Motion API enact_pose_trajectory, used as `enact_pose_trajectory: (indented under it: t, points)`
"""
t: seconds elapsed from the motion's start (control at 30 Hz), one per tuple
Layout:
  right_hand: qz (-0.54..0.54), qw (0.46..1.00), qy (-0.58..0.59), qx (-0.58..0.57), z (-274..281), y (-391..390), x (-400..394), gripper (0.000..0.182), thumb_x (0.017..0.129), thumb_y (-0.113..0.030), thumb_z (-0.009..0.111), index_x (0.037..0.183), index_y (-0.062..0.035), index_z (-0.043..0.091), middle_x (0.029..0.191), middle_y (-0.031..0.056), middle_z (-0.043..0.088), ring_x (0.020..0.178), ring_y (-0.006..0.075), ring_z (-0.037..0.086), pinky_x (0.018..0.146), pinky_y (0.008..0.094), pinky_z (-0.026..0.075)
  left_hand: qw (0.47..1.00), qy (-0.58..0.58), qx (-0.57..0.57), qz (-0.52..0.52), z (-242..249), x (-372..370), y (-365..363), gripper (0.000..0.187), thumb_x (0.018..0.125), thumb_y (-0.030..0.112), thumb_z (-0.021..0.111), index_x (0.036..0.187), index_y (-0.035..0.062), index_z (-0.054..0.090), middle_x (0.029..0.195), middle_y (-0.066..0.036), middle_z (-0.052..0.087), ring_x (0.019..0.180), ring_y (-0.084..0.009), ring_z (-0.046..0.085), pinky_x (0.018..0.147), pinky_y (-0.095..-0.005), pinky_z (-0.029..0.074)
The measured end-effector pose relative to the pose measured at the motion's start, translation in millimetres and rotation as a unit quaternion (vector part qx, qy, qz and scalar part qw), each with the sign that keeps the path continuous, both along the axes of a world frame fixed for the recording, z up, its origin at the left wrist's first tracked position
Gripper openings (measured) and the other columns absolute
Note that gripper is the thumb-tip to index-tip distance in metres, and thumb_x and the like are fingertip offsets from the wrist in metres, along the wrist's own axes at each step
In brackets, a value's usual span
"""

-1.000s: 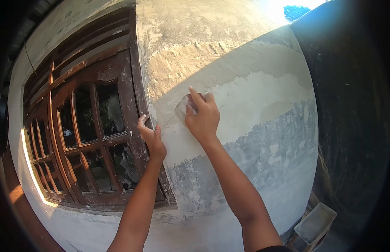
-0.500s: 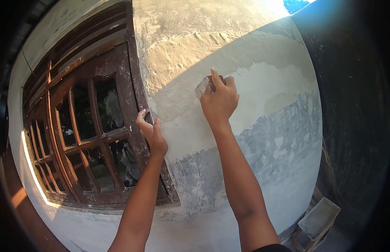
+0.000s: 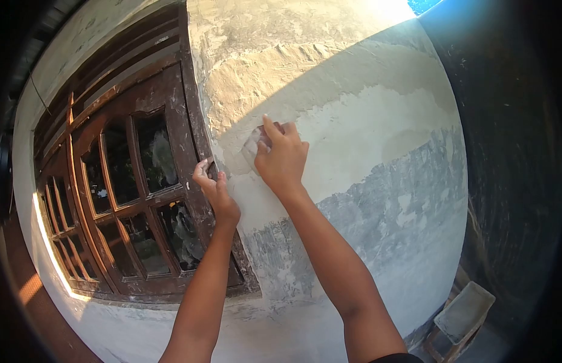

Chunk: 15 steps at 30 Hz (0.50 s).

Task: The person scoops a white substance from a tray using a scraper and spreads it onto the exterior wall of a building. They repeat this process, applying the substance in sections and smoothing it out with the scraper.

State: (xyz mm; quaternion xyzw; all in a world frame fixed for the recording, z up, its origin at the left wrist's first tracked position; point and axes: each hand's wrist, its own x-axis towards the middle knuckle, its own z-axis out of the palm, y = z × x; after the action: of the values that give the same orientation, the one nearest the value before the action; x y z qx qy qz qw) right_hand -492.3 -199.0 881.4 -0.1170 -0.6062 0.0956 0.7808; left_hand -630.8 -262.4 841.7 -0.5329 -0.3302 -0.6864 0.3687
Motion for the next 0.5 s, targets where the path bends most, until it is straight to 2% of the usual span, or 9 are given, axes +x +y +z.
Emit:
enact_pose_trajectory:
  t: [0.03, 0.07, 0.1, 0.17, 0.2, 0.23, 0.3, 0.4, 0.5]
  points:
    - [-0.061, 0.996, 0.037, -0.049, 4, 11, 6, 0.048, 0.077, -0.007, 0.069, 0.125, -0.0106, 0.065, 0.103, 0.0074, 0.062, 0.097, 0.0233, 0.062, 0.084, 0.0427, 0.041, 1.000, -0.001, -0.002, 0.019, 0, 1, -1, 0.049, 0.092, 0.020, 0.046, 0.133, -0.0040, 0.033, 0.134, -0.023, 0.042, 0.126, -0.0308, 0.038, 0.110, -0.0446, 0.020]
    - [-0.047, 0.991, 0.097, -0.083, 7, 22, 16, 0.048, 0.079, -0.006, 0.067, 0.126, -0.0103, 0.064, 0.103, 0.0068, 0.061, 0.098, 0.0204, 0.061, 0.087, 0.0428, 0.036, 0.999, -0.002, -0.003, 0.037, 0, 2, -1, 0.050, 0.093, 0.021, 0.045, 0.134, -0.0034, 0.032, 0.135, -0.022, 0.042, 0.126, -0.0298, 0.038, 0.109, -0.0447, 0.020]
    - [-0.109, 0.982, 0.118, -0.102, 9, 14, 27, 0.050, 0.078, 0.001, 0.067, 0.127, -0.0069, 0.063, 0.098, 0.0083, 0.061, 0.088, 0.0228, 0.064, 0.081, 0.0332, 0.049, 0.999, -0.002, -0.002, 0.037, 0, 2, -1, 0.050, 0.093, 0.021, 0.045, 0.134, -0.0034, 0.032, 0.135, -0.022, 0.042, 0.126, -0.0298, 0.038, 0.109, -0.0447, 0.020]
    - [0.080, 0.987, 0.137, -0.042, 10, 2, 11, 0.050, 0.078, -0.007, 0.069, 0.127, -0.0083, 0.063, 0.101, 0.0101, 0.061, 0.093, 0.0244, 0.064, 0.082, 0.0417, 0.046, 1.000, -0.008, 0.004, 0.024, 0, 3, 1, 0.049, 0.093, 0.021, 0.044, 0.135, -0.0021, 0.031, 0.135, -0.021, 0.042, 0.126, -0.0284, 0.038, 0.109, -0.0441, 0.019]
    - [0.058, 0.995, 0.076, 0.014, 7, -9, -1, 0.053, 0.076, -0.008, 0.071, 0.128, -0.0086, 0.062, 0.100, 0.0120, 0.061, 0.091, 0.0281, 0.065, 0.079, 0.0405, 0.049, 1.000, -0.010, 0.005, 0.023, 0, 1, 2, 0.049, 0.093, 0.021, 0.044, 0.135, -0.0021, 0.031, 0.135, -0.021, 0.042, 0.126, -0.0284, 0.038, 0.109, -0.0441, 0.019]
    - [0.015, 0.997, 0.028, 0.064, 2, -15, -17, 0.053, 0.076, -0.009, 0.071, 0.128, -0.0109, 0.062, 0.099, 0.0113, 0.061, 0.095, 0.0261, 0.064, 0.080, 0.0414, 0.046, 1.000, 0.001, 0.014, -0.004, 0, -1, 3, 0.049, 0.094, 0.020, 0.043, 0.135, -0.0014, 0.030, 0.135, -0.021, 0.042, 0.126, -0.0280, 0.038, 0.109, -0.0440, 0.019]
    - [-0.067, 0.996, -0.034, 0.044, -2, -15, -22, 0.052, 0.077, -0.010, 0.069, 0.128, -0.0123, 0.062, 0.101, 0.0099, 0.061, 0.100, 0.0225, 0.061, 0.081, 0.0409, 0.040, 0.999, 0.015, 0.022, -0.031, 0, -2, 5, 0.048, 0.094, 0.020, 0.042, 0.135, -0.0007, 0.029, 0.135, -0.020, 0.042, 0.126, -0.0276, 0.038, 0.108, -0.0440, 0.019]
    - [-0.110, 0.986, 0.086, -0.093, 10, 16, 9, 0.051, 0.079, -0.010, 0.067, 0.129, -0.0131, 0.061, 0.104, 0.0086, 0.060, 0.101, 0.0216, 0.060, 0.082, 0.0407, 0.037, 1.000, 0.014, 0.024, -0.013, 1, -2, 3, 0.048, 0.094, 0.020, 0.042, 0.135, 0.0003, 0.029, 0.134, -0.020, 0.042, 0.125, -0.0272, 0.038, 0.107, -0.0437, 0.020]
    - [-0.011, 0.994, 0.106, -0.004, 13, 0, -6, 0.052, 0.077, -0.011, 0.068, 0.128, -0.0121, 0.062, 0.104, 0.0090, 0.060, 0.101, 0.0225, 0.059, 0.082, 0.0419, 0.036, 0.999, 0.019, 0.028, -0.014, 2, -2, 4, 0.047, 0.095, 0.021, 0.042, 0.135, 0.0002, 0.029, 0.134, -0.021, 0.042, 0.125, -0.0266, 0.038, 0.106, -0.0431, 0.021]
